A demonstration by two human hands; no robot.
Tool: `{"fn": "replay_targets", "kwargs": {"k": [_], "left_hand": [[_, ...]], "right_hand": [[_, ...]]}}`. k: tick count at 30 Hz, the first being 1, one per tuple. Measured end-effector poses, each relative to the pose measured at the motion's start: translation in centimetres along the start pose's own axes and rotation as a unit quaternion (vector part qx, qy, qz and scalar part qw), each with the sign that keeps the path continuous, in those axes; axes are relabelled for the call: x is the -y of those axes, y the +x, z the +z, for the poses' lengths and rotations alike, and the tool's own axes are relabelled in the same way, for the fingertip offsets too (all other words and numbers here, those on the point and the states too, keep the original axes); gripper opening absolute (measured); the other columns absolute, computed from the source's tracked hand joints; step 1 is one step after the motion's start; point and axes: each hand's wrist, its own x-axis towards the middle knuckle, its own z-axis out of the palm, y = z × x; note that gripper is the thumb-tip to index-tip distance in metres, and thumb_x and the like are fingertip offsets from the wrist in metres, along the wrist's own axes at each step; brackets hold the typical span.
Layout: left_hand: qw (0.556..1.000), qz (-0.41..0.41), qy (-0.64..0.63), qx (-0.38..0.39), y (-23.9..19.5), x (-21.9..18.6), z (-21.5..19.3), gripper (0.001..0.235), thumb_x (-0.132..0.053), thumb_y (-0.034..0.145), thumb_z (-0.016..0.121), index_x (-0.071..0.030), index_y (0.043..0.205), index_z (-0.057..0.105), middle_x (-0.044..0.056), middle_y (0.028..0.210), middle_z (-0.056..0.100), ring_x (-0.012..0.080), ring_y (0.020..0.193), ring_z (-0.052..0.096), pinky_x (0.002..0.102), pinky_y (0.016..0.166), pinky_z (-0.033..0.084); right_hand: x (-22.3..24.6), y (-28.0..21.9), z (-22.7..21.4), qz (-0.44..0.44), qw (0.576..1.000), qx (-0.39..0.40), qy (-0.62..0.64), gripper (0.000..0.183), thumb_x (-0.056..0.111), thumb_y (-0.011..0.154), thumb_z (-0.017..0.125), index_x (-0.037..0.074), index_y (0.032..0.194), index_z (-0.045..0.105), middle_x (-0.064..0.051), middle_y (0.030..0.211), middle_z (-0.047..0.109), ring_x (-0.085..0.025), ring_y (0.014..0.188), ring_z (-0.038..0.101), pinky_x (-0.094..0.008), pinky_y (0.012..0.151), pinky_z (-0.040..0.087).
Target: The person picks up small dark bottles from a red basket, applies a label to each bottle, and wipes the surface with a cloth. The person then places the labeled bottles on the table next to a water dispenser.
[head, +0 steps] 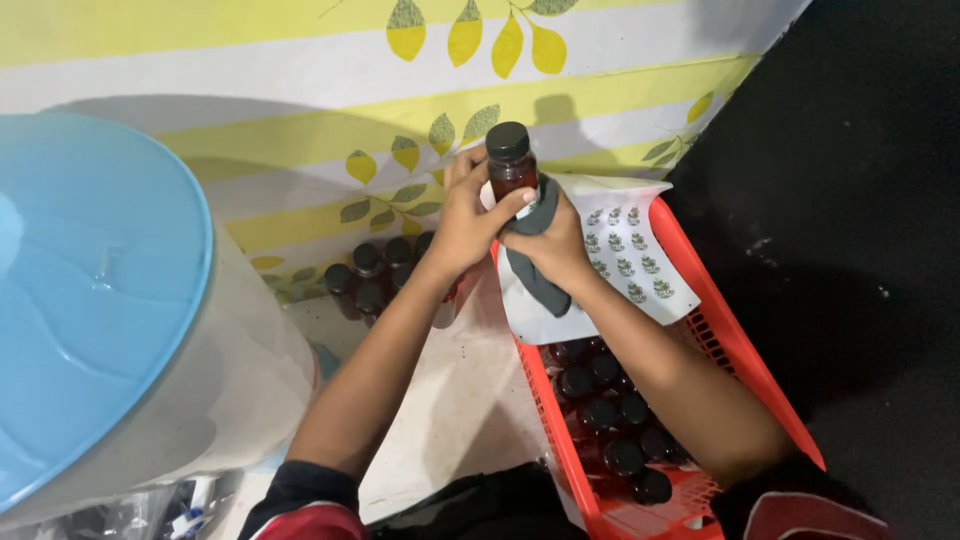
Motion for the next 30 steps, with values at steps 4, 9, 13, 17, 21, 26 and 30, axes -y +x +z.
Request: {"fn": "replay_targets", "kwargs": {"k": [4, 9, 13, 17, 21, 26, 30], "left_hand": [[0.998, 0.011, -0.044, 0.034, 0.4, 0.3, -0.1, 0.043, -0.04, 0.096, 0.071, -0.001, 0.116, 0.067, 0.017, 0.129, 0.051, 0.038, 0.123, 0.042, 0.05, 0.113, 0.031], [0.971, -0.009, -0.22, 0.092, 0.3, -0.6, 0.1, 0.038, -0.04, 0.1, 0.063, -0.003, 0.105, 0.069, 0.012, 0.128, 0.055, 0.0266, 0.125, 0.045, 0.047, 0.113, 0.033], [0.905, -0.131, -0.383, 0.131, -0.7, -2.0, 0.5, 0.042, -0.045, 0.094, 0.067, -0.003, 0.098, 0.069, 0.012, 0.07, 0.066, 0.0176, 0.039, 0.06, 0.024, 0.031, 0.049], [0.915, -0.111, -0.368, 0.122, -0.9, -1.6, 0.5, 0.042, -0.043, 0.095, 0.066, -0.002, 0.1, 0.069, 0.013, 0.082, 0.063, 0.0183, 0.057, 0.058, 0.028, 0.048, 0.049], [0.935, -0.067, -0.328, 0.115, -1.0, -1.1, 0.4, 0.041, -0.04, 0.098, 0.064, 0.001, 0.103, 0.07, 0.015, 0.11, 0.058, 0.0198, 0.099, 0.052, 0.037, 0.085, 0.051], [0.959, -0.044, -0.262, 0.102, -1.1, -0.2, -0.5, 0.037, -0.037, 0.098, 0.064, -0.001, 0.093, 0.072, 0.015, 0.127, 0.054, 0.0267, 0.116, 0.043, 0.043, 0.105, 0.039], [0.976, -0.067, -0.202, 0.056, -1.8, 1.2, -0.8, 0.042, -0.04, 0.098, 0.065, 0.001, 0.089, 0.071, 0.018, 0.13, 0.052, 0.0327, 0.121, 0.044, 0.047, 0.108, 0.036]], "right_hand": [[-0.6, -0.8, 0.3, 0.025, 0.994, 0.057, 0.089, 0.061, 0.009, 0.053, 0.099, 0.007, 0.105, 0.068, -0.003, 0.099, 0.073, -0.014, 0.091, 0.063, -0.033, 0.081, 0.056], [2.3, -3.6, -0.4, 0.031, 0.922, 0.229, 0.312, 0.056, 0.006, 0.059, 0.09, 0.006, 0.106, 0.06, -0.007, 0.089, 0.069, -0.019, 0.082, 0.068, -0.037, 0.075, 0.058], [-0.1, -3.3, -1.2, 0.052, 0.666, 0.521, 0.532, 0.065, 0.021, 0.081, 0.075, 0.003, 0.131, 0.038, -0.024, 0.101, 0.064, -0.043, 0.094, 0.069, -0.058, 0.087, 0.06], [-0.5, -4.9, 0.5, 0.075, 0.503, 0.578, 0.639, 0.077, 0.02, 0.074, 0.072, 0.003, 0.132, 0.025, -0.025, 0.098, 0.056, -0.05, 0.093, 0.066, -0.057, 0.083, 0.059], [-0.5, -5.6, 0.8, 0.065, 0.511, 0.545, 0.662, 0.075, 0.025, 0.078, 0.069, 0.004, 0.136, 0.026, -0.022, 0.1, 0.054, -0.048, 0.095, 0.064, -0.056, 0.085, 0.056], [-3.0, -5.2, 1.6, -0.02, 0.683, 0.48, 0.551, 0.069, 0.018, 0.084, 0.062, 0.0, 0.145, 0.034, -0.025, 0.102, 0.055, -0.047, 0.091, 0.065, -0.052, 0.085, 0.056], [-0.3, -7.1, 2.1, 0.044, 0.842, 0.3, 0.446, 0.061, 0.008, 0.071, 0.077, -0.009, 0.123, 0.052, -0.027, 0.095, 0.067, -0.041, 0.081, 0.07, -0.052, 0.076, 0.059]]}}
